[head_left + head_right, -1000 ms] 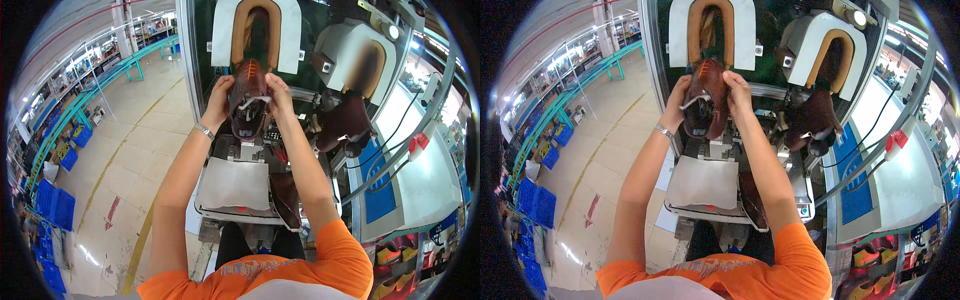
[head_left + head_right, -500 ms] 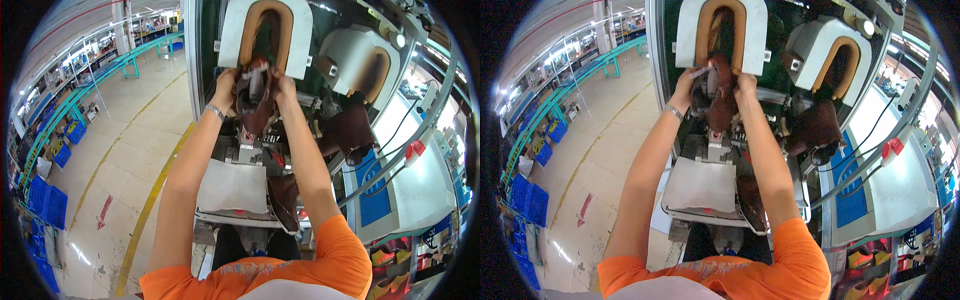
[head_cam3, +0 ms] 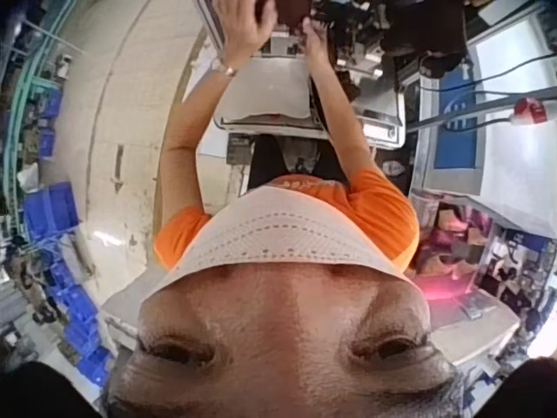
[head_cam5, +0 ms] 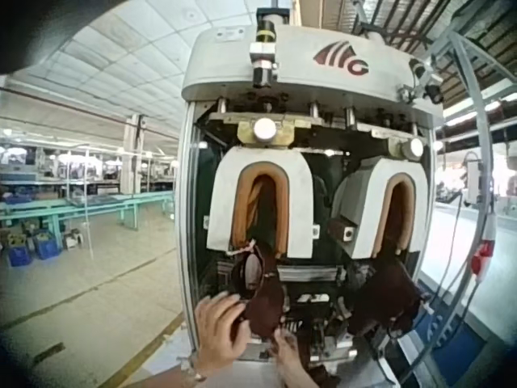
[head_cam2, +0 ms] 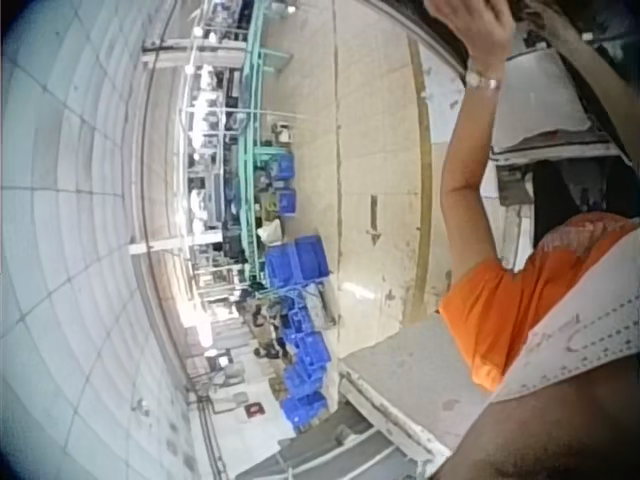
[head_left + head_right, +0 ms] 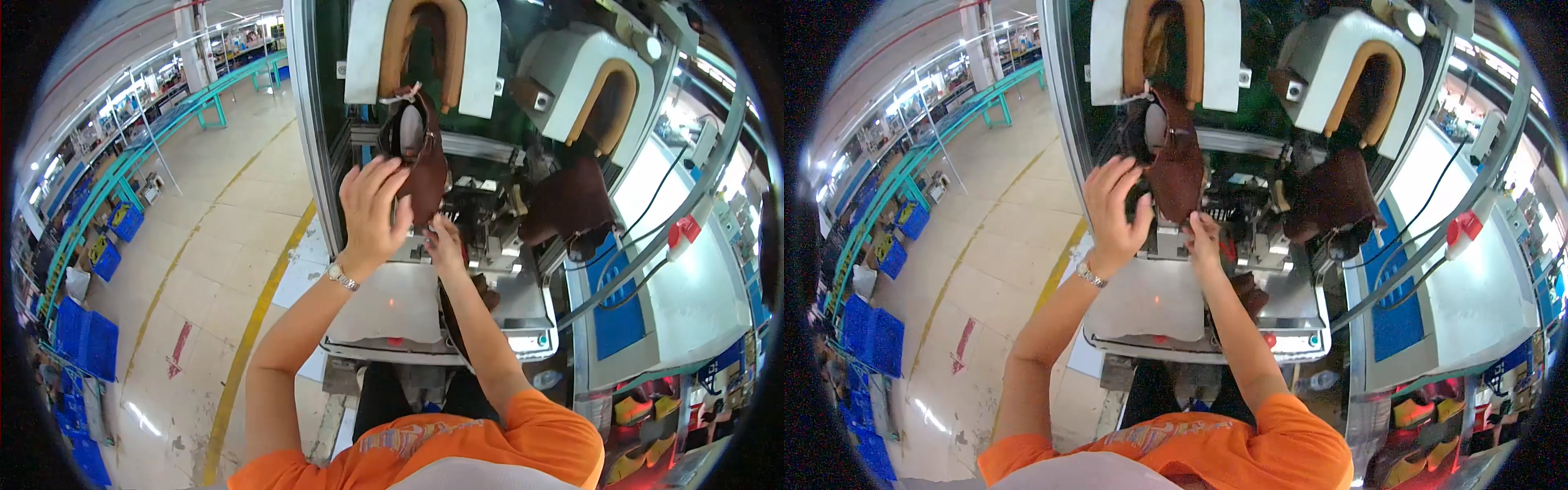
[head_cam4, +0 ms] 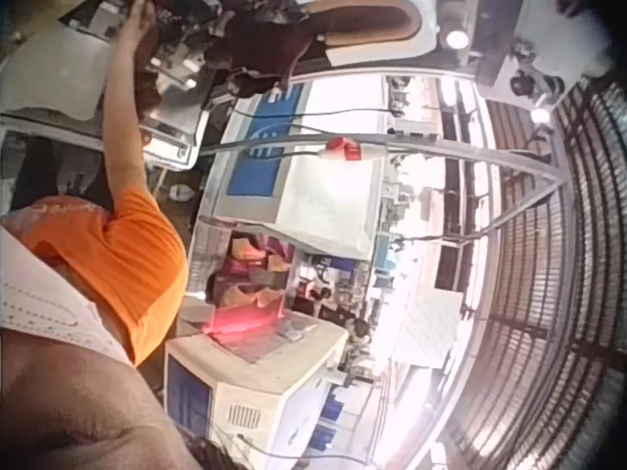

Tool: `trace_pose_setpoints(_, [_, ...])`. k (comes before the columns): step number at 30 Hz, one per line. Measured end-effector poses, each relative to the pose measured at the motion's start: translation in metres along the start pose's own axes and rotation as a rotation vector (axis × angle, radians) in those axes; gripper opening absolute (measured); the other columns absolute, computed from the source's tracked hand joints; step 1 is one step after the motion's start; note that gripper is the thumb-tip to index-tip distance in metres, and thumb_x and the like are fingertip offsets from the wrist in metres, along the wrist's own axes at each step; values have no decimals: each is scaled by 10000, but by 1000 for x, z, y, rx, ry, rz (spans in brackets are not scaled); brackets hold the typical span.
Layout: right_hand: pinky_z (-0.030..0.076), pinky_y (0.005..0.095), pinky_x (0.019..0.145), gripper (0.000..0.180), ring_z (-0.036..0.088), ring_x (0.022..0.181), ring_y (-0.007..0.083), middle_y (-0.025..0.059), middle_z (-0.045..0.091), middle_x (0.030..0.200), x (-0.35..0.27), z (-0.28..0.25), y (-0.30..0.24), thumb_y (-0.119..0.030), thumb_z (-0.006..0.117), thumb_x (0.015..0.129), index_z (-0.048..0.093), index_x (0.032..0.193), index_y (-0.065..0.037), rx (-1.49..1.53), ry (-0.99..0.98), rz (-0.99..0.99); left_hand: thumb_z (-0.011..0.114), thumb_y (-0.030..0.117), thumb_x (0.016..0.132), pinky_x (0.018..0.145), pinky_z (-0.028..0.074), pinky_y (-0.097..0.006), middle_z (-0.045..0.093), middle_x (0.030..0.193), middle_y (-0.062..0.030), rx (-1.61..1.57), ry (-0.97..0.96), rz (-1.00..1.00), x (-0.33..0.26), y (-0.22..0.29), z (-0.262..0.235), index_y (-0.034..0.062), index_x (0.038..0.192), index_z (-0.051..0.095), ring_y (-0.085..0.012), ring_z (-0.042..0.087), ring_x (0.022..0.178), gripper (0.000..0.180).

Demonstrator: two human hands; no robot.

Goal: The person places brown shoes onto a machine jig, secures them, and presses a button to operate the machine. They then remove the shoes, inspect them, and place them into a black bag. This process is repeated for multiple shoes.

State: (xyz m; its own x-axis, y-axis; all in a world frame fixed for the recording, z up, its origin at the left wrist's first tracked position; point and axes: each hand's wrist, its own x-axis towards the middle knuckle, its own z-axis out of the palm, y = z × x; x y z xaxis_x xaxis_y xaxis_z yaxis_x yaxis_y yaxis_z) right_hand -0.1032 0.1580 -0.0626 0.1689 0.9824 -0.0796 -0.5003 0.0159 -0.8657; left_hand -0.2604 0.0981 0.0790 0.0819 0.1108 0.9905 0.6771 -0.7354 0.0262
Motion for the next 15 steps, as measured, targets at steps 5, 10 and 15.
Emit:
trace_pose_setpoints(5, [282, 364, 946, 325, 424, 1056, 128, -62, 565, 1048, 11, 19, 45, -442, 534, 830, 550, 1035, -190, 629, -485, 220, 561, 102, 758, 851, 322, -413, 552, 967, -66, 265, -536, -33, 31, 4, -15, 66, 1048, 539, -223, 483, 991, 294])
trace_pose_setpoints(10, [301, 343, 899, 299, 444, 1006, 121, -72, 562, 1055, 72, 15, 80, -456, 504, 842, 553, 1009, -213, 542, -459, 304, 554, 61, 708, 819, 333, -414, 527, 990, -55, 266, -567, -4, 16, 22, -3, 58, 1061, 532, -224, 458, 1009, 354])
trace_pose_setpoints(15, [314, 323, 847, 312, 451, 999, 112, -76, 552, 1034, 99, 21, 74, -435, 467, 874, 500, 1085, -207, 414, -468, 188, 563, 35, 677, 819, 340, -420, 490, 1084, -52, 290, -510, -64, -6, 18, 6, 55, 1110, 510, -230, 397, 1101, 437])
